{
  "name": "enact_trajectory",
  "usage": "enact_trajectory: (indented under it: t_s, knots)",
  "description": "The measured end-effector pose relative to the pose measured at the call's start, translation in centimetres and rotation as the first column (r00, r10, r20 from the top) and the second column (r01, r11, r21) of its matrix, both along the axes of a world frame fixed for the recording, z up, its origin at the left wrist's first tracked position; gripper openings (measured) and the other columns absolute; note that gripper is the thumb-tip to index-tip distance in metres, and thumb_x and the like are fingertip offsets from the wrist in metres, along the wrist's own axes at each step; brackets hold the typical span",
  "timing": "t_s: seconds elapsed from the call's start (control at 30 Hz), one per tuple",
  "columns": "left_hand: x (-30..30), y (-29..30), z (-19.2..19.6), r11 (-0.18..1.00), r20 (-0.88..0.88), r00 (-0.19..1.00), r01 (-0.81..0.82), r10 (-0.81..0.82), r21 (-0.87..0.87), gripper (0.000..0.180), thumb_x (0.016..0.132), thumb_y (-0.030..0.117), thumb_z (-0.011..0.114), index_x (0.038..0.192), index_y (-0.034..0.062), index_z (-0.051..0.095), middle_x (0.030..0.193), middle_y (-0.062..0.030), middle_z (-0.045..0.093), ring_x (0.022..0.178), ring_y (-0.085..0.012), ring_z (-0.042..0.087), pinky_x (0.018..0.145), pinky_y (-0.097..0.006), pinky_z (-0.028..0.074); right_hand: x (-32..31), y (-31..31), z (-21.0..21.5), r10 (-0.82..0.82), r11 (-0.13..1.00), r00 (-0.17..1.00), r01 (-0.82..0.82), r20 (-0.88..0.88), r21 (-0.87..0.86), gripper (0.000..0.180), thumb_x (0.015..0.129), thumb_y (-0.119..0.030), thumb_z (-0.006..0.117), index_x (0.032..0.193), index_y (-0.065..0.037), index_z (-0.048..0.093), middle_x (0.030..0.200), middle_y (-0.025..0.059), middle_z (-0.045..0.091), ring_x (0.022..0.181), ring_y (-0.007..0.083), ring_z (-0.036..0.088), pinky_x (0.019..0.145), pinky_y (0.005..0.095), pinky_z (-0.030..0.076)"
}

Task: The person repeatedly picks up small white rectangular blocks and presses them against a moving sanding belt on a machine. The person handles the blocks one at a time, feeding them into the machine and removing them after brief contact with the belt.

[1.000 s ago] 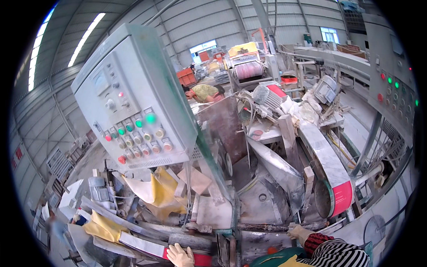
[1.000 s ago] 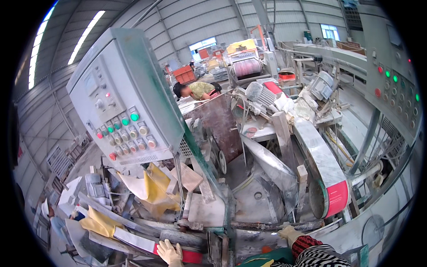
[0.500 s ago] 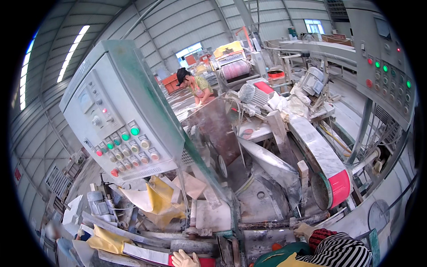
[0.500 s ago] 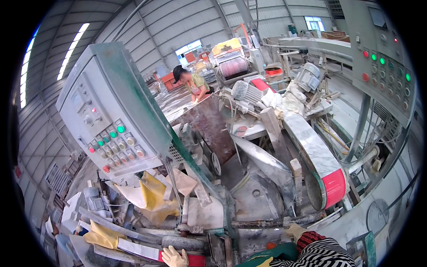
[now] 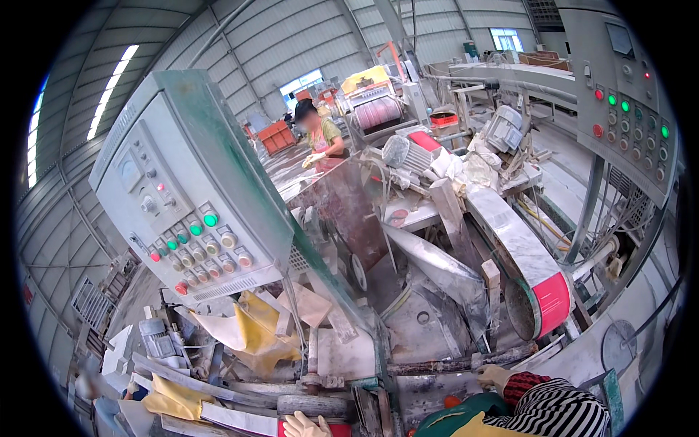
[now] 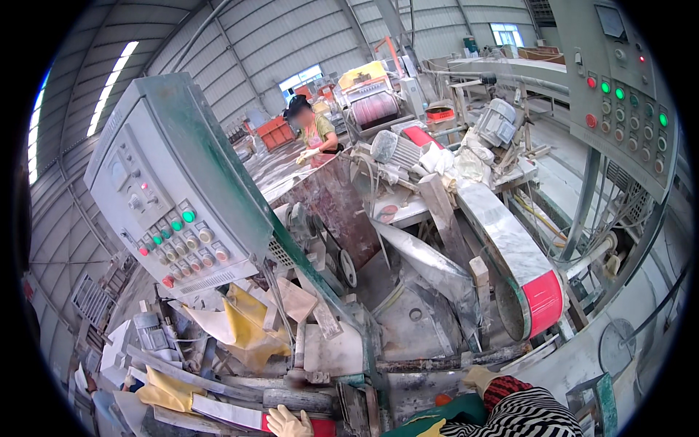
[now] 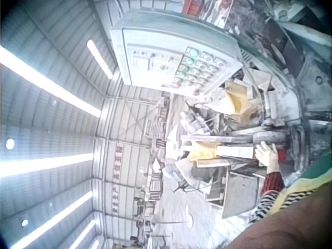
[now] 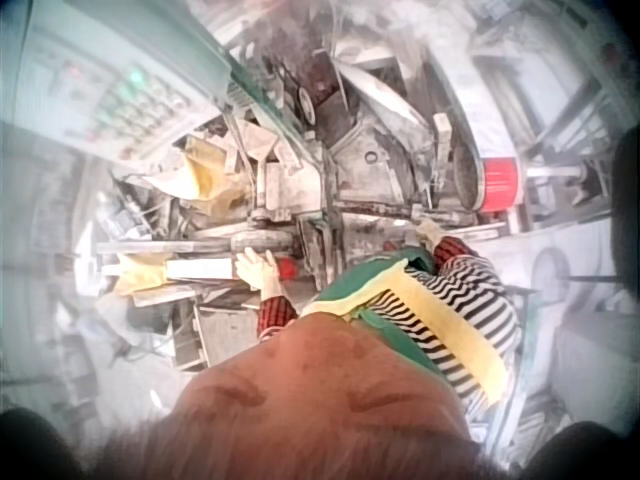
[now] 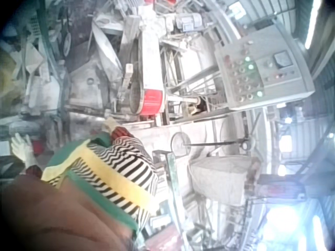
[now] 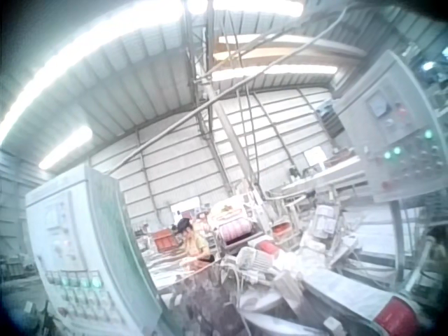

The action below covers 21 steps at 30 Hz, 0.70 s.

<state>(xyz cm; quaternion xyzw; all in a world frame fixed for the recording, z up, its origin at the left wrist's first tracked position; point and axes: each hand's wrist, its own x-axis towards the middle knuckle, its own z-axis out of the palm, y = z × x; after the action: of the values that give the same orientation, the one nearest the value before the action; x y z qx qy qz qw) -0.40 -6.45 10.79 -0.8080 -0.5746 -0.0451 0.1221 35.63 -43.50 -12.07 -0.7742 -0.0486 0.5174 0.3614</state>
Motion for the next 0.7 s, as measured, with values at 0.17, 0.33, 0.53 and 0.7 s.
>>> enact_trajectory:
  t_s: [0.17,0.33,0.53,0.7]
  knots:
    - [0.2,-0.4,0.0,1.0,-0.011,1.0,-0.01,0.009,-0.03,0.073,0.093,0.057,0.046,0.149,0.0123,0.035,0.155,-0.0197,0.031,0.143,-0.0401,0.025,0.116,-0.054,0.019,0.0,0.0,-3.4,-0.126,0.987,0.989,0.133,-0.073,0.09,0.058,0.085,-0.013,0.062,0.14,-0.008,0.046,0.082,0.0139,0.068,0.063,0.0243,0.065,0.05,0.0356,0.051]
    - [0.5,-0.9,0.2,0.999,-0.019,1.0,-0.003,0.002,-0.039,0.075,0.092,0.058,0.048,0.149,0.0118,0.034,0.155,-0.0207,0.029,0.143,-0.0414,0.025,0.116,-0.054,0.019,0.3,-0.3,-5.2,-0.221,0.968,0.959,0.237,-0.175,0.077,0.055,0.087,-0.023,0.062,0.14,-0.016,0.047,0.08,0.0159,0.069,0.063,0.0308,0.067,0.054,0.044,0.056]
    - [0.9,-1.9,1.2,0.997,-0.025,1.0,0.004,-0.006,-0.08,0.083,0.087,0.059,0.056,0.15,0.0104,0.032,0.155,-0.0232,0.027,0.143,-0.0433,0.023,0.116,-0.056,0.017,-0.5,-0.3,-4.0,0.076,0.997,0.989,-0.077,0.126,0.005,0.047,0.091,-0.024,0.054,0.137,-0.015,0.051,0.085,0.0147,0.07,0.069,0.0269,0.069,0.061,0.0406,0.058]
    - [1.2,-2.6,1.5,0.997,0.018,0.999,0.028,-0.027,-0.07,0.085,0.084,0.056,0.061,0.148,0.008,0.033,0.154,-0.0258,0.027,0.142,-0.0449,0.022,0.116,-0.057,0.017,-0.7,-0.1,-2.7,0.175,0.983,0.968,-0.181,0.178,0.019,0.049,0.089,-0.024,0.052,0.136,-0.011,0.051,0.085,0.0117,0.071,0.071,0.0241,0.069,0.064,0.0346,0.058]
